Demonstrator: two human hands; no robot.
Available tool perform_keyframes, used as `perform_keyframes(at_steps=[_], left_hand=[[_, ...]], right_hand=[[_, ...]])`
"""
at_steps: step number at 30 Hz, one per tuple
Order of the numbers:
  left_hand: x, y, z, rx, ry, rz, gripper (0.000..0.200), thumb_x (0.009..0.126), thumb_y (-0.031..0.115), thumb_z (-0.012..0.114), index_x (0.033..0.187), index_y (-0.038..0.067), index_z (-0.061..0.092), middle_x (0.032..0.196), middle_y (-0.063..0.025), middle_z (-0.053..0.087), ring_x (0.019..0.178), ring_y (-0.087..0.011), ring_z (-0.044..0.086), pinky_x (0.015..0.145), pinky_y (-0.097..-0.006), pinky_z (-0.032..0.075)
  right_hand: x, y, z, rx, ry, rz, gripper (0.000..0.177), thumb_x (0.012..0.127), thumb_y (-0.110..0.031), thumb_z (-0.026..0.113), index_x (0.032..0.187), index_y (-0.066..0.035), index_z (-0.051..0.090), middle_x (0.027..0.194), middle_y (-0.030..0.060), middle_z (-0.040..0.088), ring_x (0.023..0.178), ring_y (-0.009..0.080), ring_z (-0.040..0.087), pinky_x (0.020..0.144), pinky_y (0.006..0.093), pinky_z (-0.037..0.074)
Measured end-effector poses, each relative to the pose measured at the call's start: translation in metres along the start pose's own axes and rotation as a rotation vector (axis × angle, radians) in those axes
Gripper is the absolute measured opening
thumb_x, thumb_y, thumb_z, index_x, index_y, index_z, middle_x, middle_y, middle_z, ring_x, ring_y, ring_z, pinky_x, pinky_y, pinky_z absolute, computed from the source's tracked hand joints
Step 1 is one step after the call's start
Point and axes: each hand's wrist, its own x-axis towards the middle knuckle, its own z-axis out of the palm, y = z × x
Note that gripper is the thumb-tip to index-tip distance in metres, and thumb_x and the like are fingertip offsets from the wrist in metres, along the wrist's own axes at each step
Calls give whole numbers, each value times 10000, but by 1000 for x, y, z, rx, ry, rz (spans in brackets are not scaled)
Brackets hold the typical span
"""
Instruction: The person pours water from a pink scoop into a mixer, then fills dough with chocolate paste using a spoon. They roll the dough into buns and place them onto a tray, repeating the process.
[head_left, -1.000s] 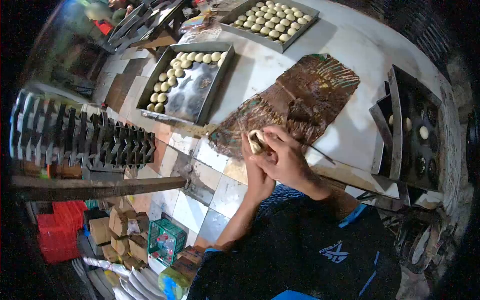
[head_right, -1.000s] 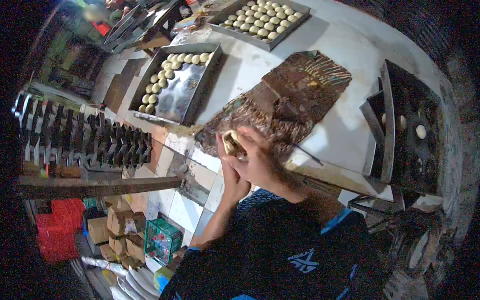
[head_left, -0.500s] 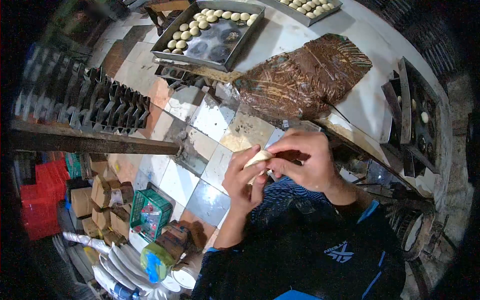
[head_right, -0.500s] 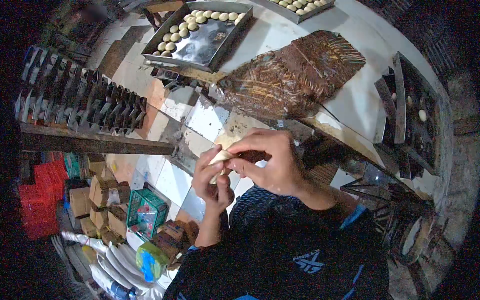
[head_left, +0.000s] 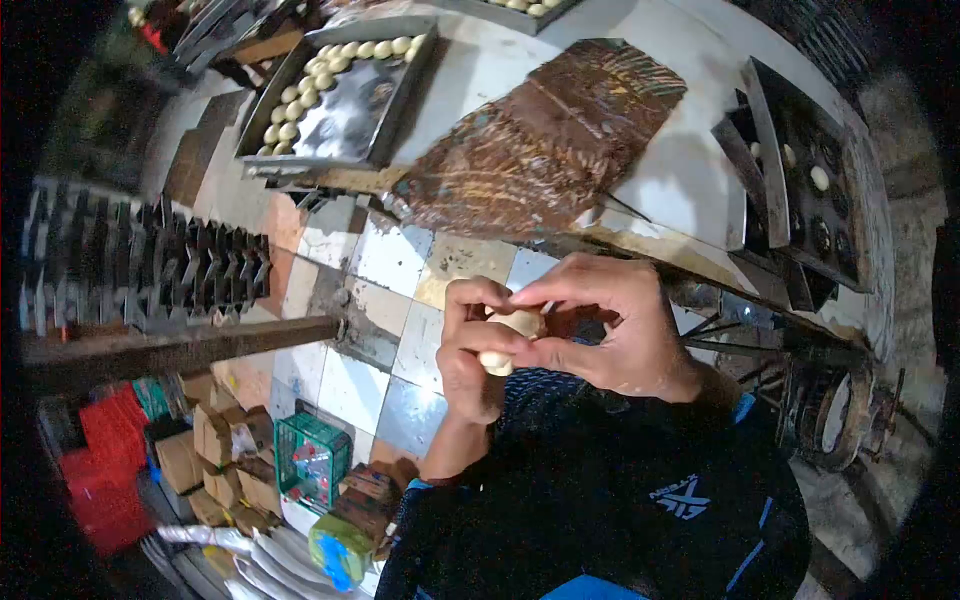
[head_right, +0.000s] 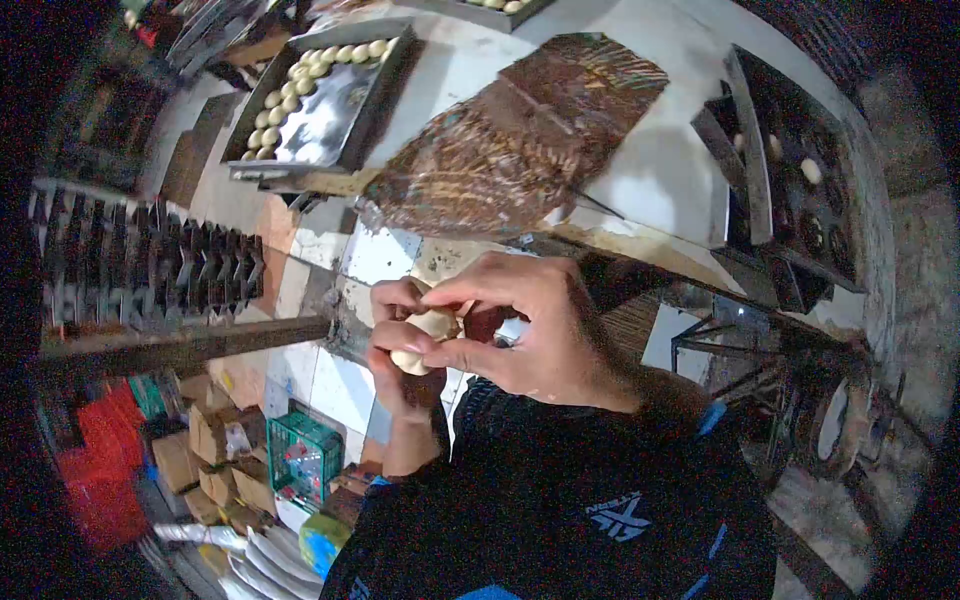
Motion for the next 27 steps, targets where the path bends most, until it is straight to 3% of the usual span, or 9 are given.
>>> perform_keyframes(at_steps=[4,9,10,12,15,17,19,21,27], left_hand=[[37,-32,50,292,44,131,317,870,342,609,946,42,538,1040,-166,433,910,-237,463,748,-341,404],[77,-70,156,155,246,-79,943,668,491,800,1301,8,295,1069,-120,404,898,-195,447,774,-337,406],[88,-90,157,76,-39,-68,1078,571,574,831,1310,1,293,1133,-118,392,960,-187,470,803,-332,426],[112,-115,185,-18,-305,-24,753,630,501,824,1112,15,510,1050,-135,506,915,-222,542,759,-328,463],[140,-140,232,-32,-350,64,305,741,231,792,683,33,567,705,-86,557,708,-210,559,636,-313,460],[138,-156,244,198,-292,-73,292,770,159,757,653,22,527,607,-81,520,566,-175,496,511,-307,402],[146,-169,267,604,-467,-123,254,795,76,695,651,-15,506,547,-72,469,443,-180,407,428,-325,347],[129,-204,283,122,-549,-378,223,779,82,682,629,37,522,533,-40,479,491,-161,469,493,-308,388],[121,-248,328,8,-548,-642,111,773,128,708,792,61,621,753,26,643,689,-74,556,590,-238,414]], right_hand=[[-3,21,-51,-38,108,-191,318,681,19,732,992,12,663,956,137,659,851,209,650,736,277,516],[-11,42,-132,-306,284,-459,383,685,-27,728,1059,3,648,1083,139,642,961,286,653,821,338,533],[-11,49,-149,-319,306,-456,383,685,-27,728,1059,3,648,1083,139,642,961,286,653,821,338,533],[-14,63,-179,115,254,-380,303,700,-41,726,996,-5,670,1013,134,665,916,269,664,801,330,533],[-20,66,-231,-202,260,-99,124,748,-14,648,872,-17,645,868,127,641,746,304,627,692,364,517],[-26,59,-275,-468,94,-69,135,779,-41,613,905,3,632,999,174,602,949,326,586,815,397,485],[-34,43,-284,-491,395,144,214,774,-83,630,967,11,634,1061,176,599,1036,334,566,897,418,461],[-25,39,-303,-637,289,-9,238,780,-54,611,996,46,621,1105,200,580,1072,355,551,925,434,450],[-12,75,-355,-787,80,-104,227,853,-90,562,1028,52,593,1049,195,586,992,327,578,861,400,472]])
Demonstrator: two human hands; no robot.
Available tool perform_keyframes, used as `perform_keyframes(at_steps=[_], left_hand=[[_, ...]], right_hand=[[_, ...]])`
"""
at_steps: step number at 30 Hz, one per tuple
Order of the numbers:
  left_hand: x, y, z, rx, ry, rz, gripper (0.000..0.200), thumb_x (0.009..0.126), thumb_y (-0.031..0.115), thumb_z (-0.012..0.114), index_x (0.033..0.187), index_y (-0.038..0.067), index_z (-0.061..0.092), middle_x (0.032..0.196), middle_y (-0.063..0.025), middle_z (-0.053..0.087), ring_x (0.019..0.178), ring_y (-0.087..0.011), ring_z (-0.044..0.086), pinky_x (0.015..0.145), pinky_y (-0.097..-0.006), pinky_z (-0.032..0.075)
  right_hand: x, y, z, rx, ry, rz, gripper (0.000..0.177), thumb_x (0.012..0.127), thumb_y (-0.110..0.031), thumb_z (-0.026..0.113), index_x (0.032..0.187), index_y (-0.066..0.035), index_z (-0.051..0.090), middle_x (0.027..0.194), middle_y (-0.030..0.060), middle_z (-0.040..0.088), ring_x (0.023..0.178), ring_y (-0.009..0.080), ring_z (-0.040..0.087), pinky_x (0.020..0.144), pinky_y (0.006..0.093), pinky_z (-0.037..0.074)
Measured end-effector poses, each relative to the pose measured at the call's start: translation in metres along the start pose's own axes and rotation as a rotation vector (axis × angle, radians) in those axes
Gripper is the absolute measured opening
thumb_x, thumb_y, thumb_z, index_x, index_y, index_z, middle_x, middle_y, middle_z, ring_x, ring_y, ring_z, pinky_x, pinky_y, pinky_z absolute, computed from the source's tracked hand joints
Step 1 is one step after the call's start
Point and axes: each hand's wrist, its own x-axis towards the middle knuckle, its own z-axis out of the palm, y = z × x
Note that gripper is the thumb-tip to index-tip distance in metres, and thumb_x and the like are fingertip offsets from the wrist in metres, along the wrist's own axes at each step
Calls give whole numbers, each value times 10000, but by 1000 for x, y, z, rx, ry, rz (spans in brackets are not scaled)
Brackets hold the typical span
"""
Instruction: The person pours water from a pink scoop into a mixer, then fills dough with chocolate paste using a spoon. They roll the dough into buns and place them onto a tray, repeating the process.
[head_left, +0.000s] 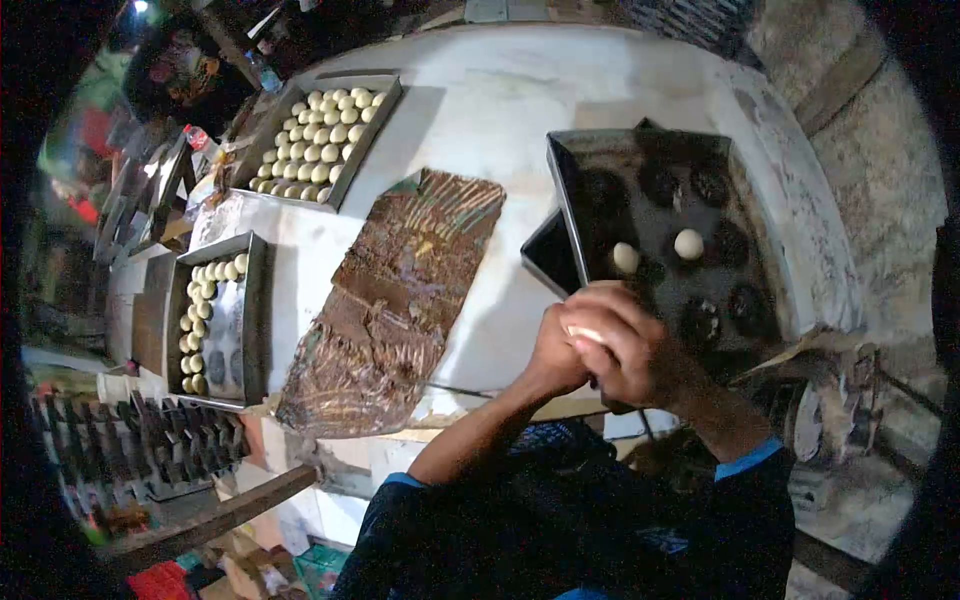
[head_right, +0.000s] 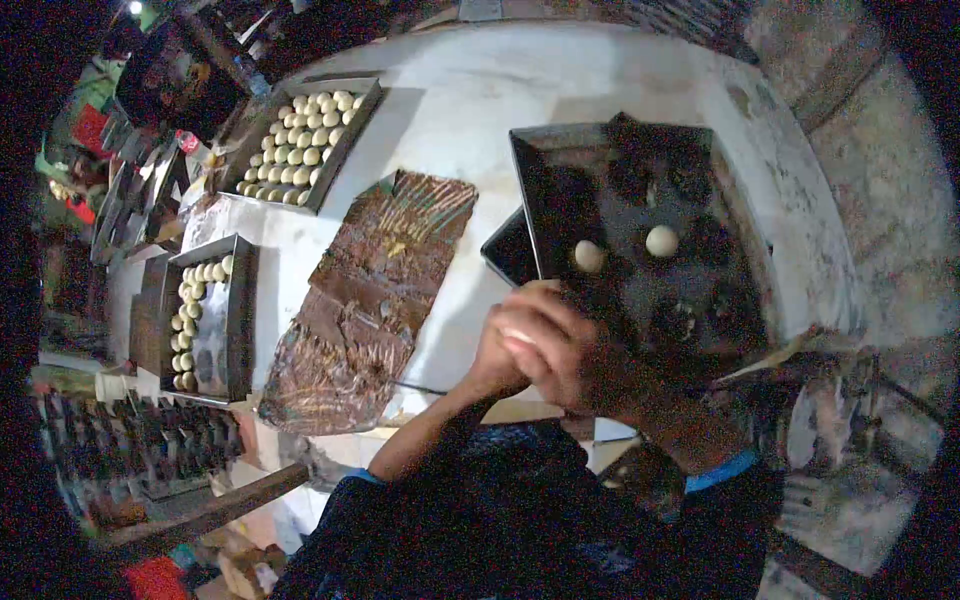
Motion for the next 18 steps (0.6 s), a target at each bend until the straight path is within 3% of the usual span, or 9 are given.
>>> perform_keyframes(at_steps=[1,3,6,7,8,10,11,16,18], left_hand=[[5,2,-4,-13,12,15,111,773,128,708,792,61,621,753,26,643,689,-74,556,590,-238,414],[10,12,-24,185,-260,-161,399,768,104,748,1130,45,590,794,41,501,695,-20,448,591,-191,378],[1,-1,-64,182,-27,13,519,749,109,779,1221,99,565,798,58,430,660,-28,406,582,-185,353],[-8,14,-79,154,47,-70,516,749,89,773,1219,87,560,798,54,423,661,-33,403,595,-181,354],[-17,29,-93,127,123,-153,514,749,69,767,1217,76,554,799,51,416,661,-38,401,608,-176,354],[-40,31,-121,-11,319,-91,365,776,-39,689,1109,47,568,812,42,410,740,-49,406,613,-175,360],[-55,29,-141,-44,378,-73,351,777,-63,670,1094,51,569,806,41,406,731,-52,404,631,-175,370],[-145,-20,-233,-36,754,-90,262,797,-72,634,1007,72,571,924,-11,545,773,-68,469,719,-219,440],[-186,-38,-249,202,791,-246,207,830,-21,636,1004,76,578,931,4,543,778,-74,492,708,-214,432]], right_hand=[[2,10,-2,181,44,111,190,871,-107,551,990,33,602,1000,177,601,941,298,596,825,378,482],[15,46,-10,221,51,198,149,895,-118,528,928,8,601,928,147,616,854,234,610,768,343,486],[44,124,-4,194,306,280,161,886,-137,580,943,11,609,905,132,621,807,188,609,722,305,482],[54,144,-1,-62,322,269,162,880,-122,589,958,19,610,924,152,625,810,240,623,727,321,485],[55,167,4,-157,144,357,290,860,-140,621,1107,7,576,1095,205,591,1001,317,598,854,366,470],[34,205,25,-266,-107,293,516,839,-138,636,1305,-30,444,1332,236,434,1247,369,431,1020,409,376],[34,207,29,-267,-253,404,698,807,-124,646,1407,-52,298,1462,231,247,1366,377,246,1104,425,276],[17,243,15,-304,-334,173,707,785,-141,659,1399,-34,325,1494,211,202,1391,353,189,1135,458,184],[60,167,1,-527,-70,165,556,868,-211,600,1360,-34,408,1433,208,350,1349,353,295,1127,446,197]])
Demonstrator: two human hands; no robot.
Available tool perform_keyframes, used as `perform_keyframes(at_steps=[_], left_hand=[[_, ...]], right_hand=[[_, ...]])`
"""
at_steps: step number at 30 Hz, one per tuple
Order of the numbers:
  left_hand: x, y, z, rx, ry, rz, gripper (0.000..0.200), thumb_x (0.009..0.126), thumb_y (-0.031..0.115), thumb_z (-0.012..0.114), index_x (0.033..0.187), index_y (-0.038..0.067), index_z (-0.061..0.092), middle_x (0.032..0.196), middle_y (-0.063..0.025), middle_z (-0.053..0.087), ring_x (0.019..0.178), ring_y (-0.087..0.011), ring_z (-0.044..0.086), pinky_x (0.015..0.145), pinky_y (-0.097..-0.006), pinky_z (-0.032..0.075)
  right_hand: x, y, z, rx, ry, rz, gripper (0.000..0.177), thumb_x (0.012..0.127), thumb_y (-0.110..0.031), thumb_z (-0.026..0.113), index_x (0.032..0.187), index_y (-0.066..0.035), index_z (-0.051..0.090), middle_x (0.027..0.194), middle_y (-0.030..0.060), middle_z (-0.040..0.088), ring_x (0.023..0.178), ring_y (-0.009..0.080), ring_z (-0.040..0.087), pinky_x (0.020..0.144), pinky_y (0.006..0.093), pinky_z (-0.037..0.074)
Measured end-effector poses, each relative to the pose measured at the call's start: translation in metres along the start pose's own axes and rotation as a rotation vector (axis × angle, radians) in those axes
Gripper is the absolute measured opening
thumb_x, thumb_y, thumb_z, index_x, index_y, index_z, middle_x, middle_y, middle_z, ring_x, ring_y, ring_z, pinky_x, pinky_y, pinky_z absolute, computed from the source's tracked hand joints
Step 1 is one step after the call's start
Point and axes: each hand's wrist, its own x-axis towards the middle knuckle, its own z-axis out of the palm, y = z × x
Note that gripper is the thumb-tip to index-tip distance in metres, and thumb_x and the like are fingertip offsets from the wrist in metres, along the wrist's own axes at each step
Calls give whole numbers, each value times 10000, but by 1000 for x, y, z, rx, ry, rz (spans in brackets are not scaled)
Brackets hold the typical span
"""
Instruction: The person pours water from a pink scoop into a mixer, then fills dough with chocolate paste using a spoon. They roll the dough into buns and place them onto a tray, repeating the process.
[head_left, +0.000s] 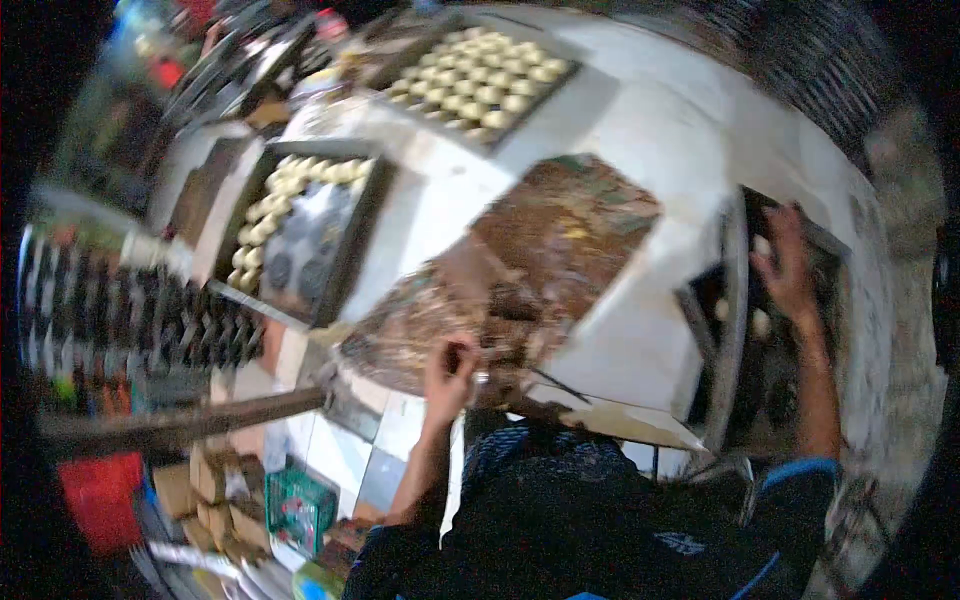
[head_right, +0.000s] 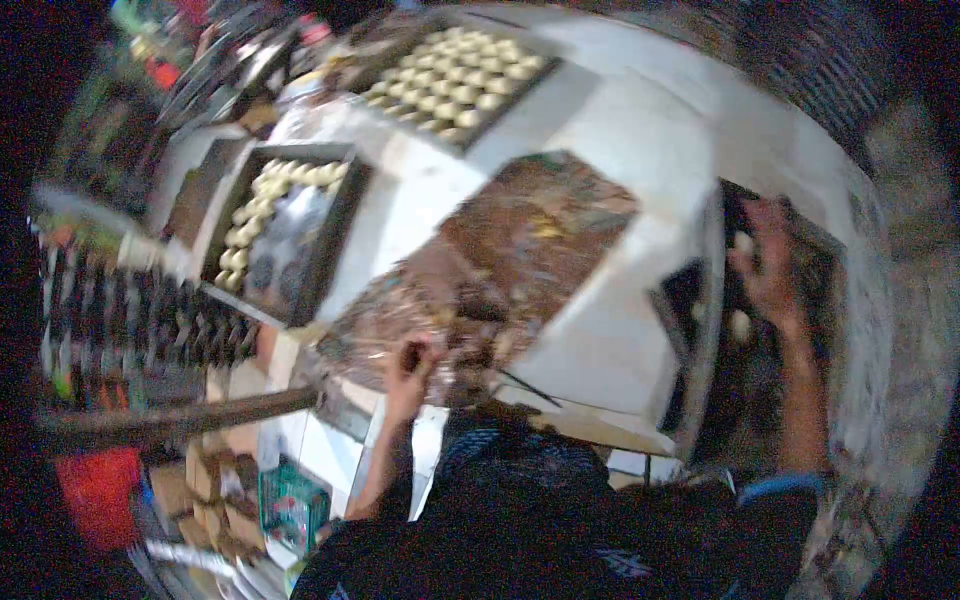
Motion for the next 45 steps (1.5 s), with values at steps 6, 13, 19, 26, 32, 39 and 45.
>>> perform_keyframes(at_steps=[6,13,19,26,32,39,45], left_hand=[[62,-10,-164,138,317,304,17,857,48,627,866,33,630,844,-48,633,779,-109,565,705,-237,446],[219,13,-399,1540,722,-99,377,801,403,585,1008,93,638,1173,-187,477,1121,-389,393,902,-607,292],[241,12,-417,1551,467,-70,354,759,290,611,979,13,621,1156,-212,479,1123,-398,404,889,-575,334],[110,92,-197,417,252,612,419,647,-81,668,1006,53,500,906,-136,595,834,-181,589,687,-332,487],[2,132,-23,308,-471,578,683,740,25,646,1362,53,364,1201,-236,536,1095,-413,531,934,-414,439],[-47,115,16,-170,-330,214,527,832,203,702,1266,-27,510,1038,-129,575,947,-176,559,789,-292,454],[-98,106,44,32,44,629,321,862,61,601,1173,-17,592,983,-122,551,907,-206,528,793,-296,426]], right_hand=[[-29,-64,-45,71,471,196,336,974,-167,479,1284,-41,505,1336,114,466,1247,260,446,1018,378,408],[-16,-187,-57,-146,370,97,234,973,-155,481,1092,4,604,1198,155,549,1103,282,535,873,389,465],[-35,-227,-62,-69,359,154,154,933,-71,512,998,19,619,1125,162,569,1045,310,553,862,405,455],[-6,-307,4,518,242,151,250,872,-237,562,956,-20,652,963,134,621,894,279,597,855,373,454],[-1,-356,49,1235,-186,284,378,870,-239,644,1145,15,593,943,121,639,866,154,632,717,311,517],[-28,-334,10,1064,100,-233,403,769,-205,720,1117,-24,627,1237,184,513,1059,308,587,870,383,484],[-56,-346,1,1106,305,-76,336,879,-225,599,1132,-3,603,1038,173,604,949,261,634,818,356,493]])
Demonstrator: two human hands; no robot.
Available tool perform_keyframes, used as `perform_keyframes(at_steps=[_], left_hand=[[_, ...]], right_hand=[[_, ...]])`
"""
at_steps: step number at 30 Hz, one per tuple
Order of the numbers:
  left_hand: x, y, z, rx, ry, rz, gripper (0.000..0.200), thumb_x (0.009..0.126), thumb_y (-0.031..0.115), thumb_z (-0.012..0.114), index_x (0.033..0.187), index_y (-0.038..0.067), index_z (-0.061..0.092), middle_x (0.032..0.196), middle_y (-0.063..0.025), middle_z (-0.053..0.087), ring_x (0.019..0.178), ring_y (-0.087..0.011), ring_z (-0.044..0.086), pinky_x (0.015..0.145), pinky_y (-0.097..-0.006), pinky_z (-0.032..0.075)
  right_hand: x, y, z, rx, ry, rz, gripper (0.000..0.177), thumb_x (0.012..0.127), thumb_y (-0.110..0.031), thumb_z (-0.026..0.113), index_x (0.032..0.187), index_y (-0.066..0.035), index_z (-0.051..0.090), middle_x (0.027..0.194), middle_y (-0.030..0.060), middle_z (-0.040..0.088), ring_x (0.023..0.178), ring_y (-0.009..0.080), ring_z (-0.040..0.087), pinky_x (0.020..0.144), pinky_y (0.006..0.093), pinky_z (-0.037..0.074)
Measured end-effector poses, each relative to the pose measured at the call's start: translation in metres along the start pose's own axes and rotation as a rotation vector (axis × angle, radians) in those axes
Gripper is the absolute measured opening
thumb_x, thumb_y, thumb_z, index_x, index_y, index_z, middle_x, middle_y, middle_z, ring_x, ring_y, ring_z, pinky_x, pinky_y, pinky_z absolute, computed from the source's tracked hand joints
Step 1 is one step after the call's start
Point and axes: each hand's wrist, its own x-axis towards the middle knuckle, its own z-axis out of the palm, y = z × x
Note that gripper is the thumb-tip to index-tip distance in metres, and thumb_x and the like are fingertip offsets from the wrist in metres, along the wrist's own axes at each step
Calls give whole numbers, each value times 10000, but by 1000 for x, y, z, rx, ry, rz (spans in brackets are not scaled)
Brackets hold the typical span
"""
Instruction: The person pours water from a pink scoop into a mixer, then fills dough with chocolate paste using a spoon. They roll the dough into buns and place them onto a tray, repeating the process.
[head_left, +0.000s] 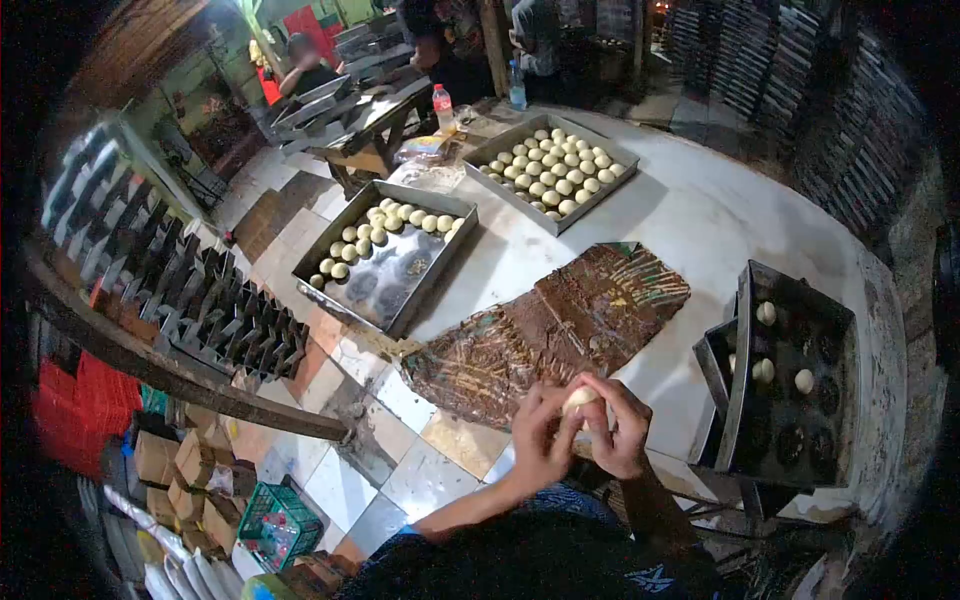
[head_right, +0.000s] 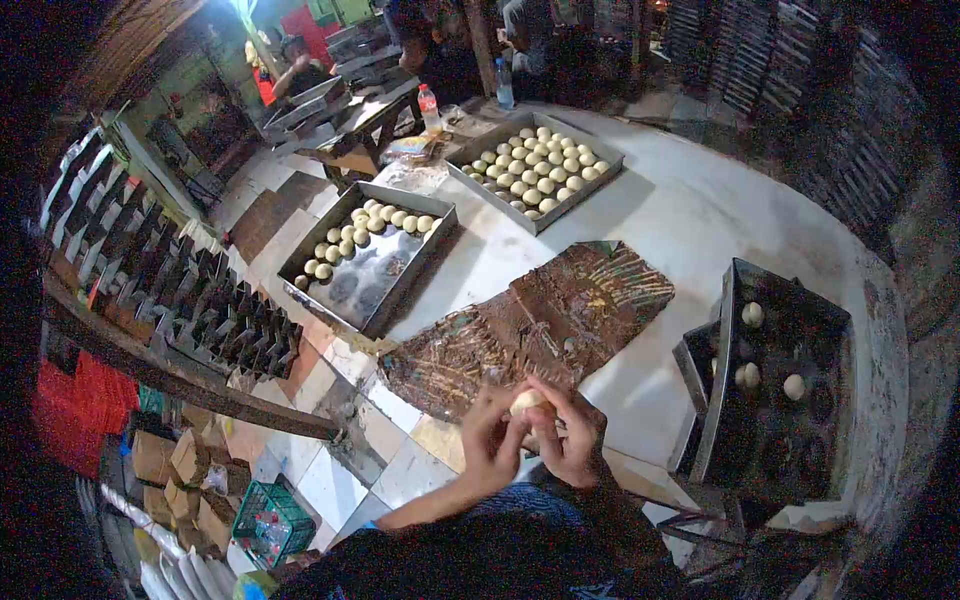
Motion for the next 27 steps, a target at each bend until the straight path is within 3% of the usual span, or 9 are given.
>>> perform_keyframes(at_steps=[3,5,7,9,13,18,19,22,27], left_hand=[[-15,28,-11,-119,75,14,329,924,210,524,1163,-10,580,1285,-192,420,1166,-260,423,944,-357,373],[-24,15,-33,-66,39,66,401,940,235,523,1260,-6,505,1159,-197,537,1080,-255,520,804,-343,457],[-37,24,-71,-43,-11,-116,389,946,247,515,1230,-20,520,1075,-184,579,1001,-233,553,777,-328,460],[-55,19,-107,82,23,-287,379,963,283,495,1131,-51,562,804,-87,633,772,-157,585,719,-276,450],[-103,-1,-173,-722,270,-707,404,970,315,488,1157,-35,564,1054,-104,624,996,-172,589,862,-312,472],[-154,-34,-181,-808,125,-887,338,957,332,518,1048,10,567,922,-42,604,852,-130,579,789,-270,477],[-151,-35,-182,-902,245,-959,380,952,351,520,1098,3,567,930,-47,617,828,-119,591,728,-227,487],[-142,-40,-185,-1020,95,-955,509,944,380,515,1234,-38,506,1082,-117,631,846,-122,630,658,-194,523],[-106,-49,-190,-966,-20,-765,529,956,325,470,1292,-83,446,1311,-174,500,1203,-266,491,1033,-406,359]], right_hand=[[-16,-26,21,-47,160,1,215,896,-175,560,925,26,632,738,104,615,644,196,597,617,286,472],[-29,-27,55,98,141,-30,205,922,-181,519,947,-22,647,690,96,603,596,161,593,568,279,466],[-48,-9,103,215,188,215,166,891,-192,550,888,-41,620,722,70,605,621,162,585,590,304,470],[-42,-16,125,188,-99,56,195,876,-223,567,889,-35,618,769,90,610,663,198,593,610,323,468],[-61,-30,180,-214,-143,-121,347,943,-323,464,883,-28,636,824,140,556,790,314,577,696,399,456],[-116,-10,204,32,-270,64,308,919,-273,489,912,-14,653,877,149,558,771,307,574,685,407,460],[-111,-14,196,36,-277,-123,238,886,-209,530,849,-6,647,881,166,584,773,317,586,681,403,459],[-103,22,160,-133,-332,208,209,870,-159,530,842,19,636,830,167,630,791,304,616,715,378,480],[-80,91,69,-961,-244,469,323,710,16,570,1032,27,581,904,240,602,846,402,575,726,453,470]])
